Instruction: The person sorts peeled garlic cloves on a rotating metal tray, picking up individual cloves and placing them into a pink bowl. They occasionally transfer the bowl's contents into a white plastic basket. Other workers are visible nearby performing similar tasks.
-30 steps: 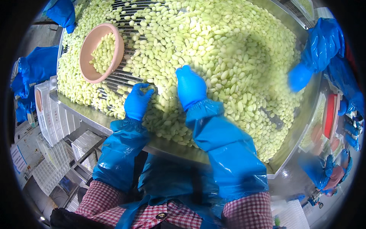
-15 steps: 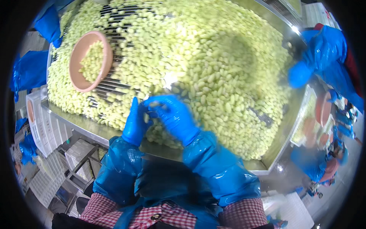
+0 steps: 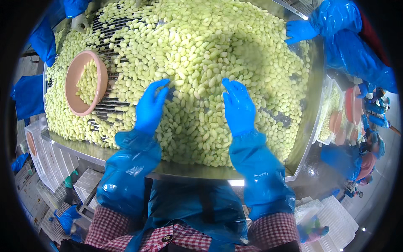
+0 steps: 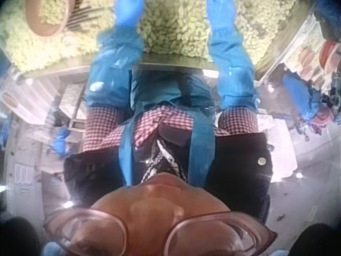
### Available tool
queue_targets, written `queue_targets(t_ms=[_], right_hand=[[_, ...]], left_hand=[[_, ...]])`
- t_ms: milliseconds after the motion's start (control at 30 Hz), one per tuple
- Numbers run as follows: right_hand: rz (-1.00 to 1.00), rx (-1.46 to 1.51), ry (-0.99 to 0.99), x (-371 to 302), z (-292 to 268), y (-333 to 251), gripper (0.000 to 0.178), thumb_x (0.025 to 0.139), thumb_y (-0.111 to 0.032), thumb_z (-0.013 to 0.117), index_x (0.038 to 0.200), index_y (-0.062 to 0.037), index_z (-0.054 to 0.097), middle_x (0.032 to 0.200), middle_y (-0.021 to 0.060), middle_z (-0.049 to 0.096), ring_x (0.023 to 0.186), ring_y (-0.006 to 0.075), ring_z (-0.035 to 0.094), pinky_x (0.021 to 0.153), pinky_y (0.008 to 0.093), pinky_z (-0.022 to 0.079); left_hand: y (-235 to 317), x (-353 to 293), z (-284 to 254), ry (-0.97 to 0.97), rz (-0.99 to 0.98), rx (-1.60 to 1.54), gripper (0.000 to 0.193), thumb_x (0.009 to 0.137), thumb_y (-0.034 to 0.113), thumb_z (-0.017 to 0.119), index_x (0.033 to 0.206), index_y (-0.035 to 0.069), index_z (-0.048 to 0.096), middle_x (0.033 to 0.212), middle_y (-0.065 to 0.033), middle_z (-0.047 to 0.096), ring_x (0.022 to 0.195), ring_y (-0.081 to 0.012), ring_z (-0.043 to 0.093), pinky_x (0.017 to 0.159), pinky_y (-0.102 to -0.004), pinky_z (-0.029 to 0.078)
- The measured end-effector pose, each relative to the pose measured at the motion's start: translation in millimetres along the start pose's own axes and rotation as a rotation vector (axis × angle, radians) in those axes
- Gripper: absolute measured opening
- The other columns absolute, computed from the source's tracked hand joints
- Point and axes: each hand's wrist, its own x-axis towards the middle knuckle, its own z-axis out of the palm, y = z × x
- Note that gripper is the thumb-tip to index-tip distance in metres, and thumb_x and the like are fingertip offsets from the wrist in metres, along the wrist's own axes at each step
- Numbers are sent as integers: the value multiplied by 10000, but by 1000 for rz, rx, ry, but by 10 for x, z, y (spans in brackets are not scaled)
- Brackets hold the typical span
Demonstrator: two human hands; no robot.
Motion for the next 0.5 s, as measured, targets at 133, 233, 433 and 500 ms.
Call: queue_targets(t_ms=[133,233,433,500], right_hand=[[15,-177,-194,276,179,350,248,908,-144,621,1154,-150,659,1109,119,643,992,267,644,833,352,522],[257,-77,-349,260,147,285,211,910,-153,610,1115,-156,660,1054,97,658,887,260,662,777,360,531],[267,171,-298,202,106,-133,258,925,-171,587,1173,-178,658,1019,77,651,838,281,649,754,372,527],[123,171,-288,218,248,-178,286,919,-178,594,1199,-193,652,1028,84,643,857,293,641,767,382,523]], left_hand=[[-44,434,361,-121,194,632,327,959,324,579,1234,147,564,1041,-136,679,883,-320,672,746,-411,534],[-161,509,423,-172,165,800,345,934,363,601,1198,142,579,1025,-125,685,854,-330,673,730,-412,536],[-247,213,50,-164,-307,-129,346,930,393,579,1099,98,642,812,-84,661,704,-210,641,614,-321,513],[-211,111,-61,-121,-618,-613,324,954,322,562,1172,96,643,798,-12,612,673,-93,568,563,-214,460]])
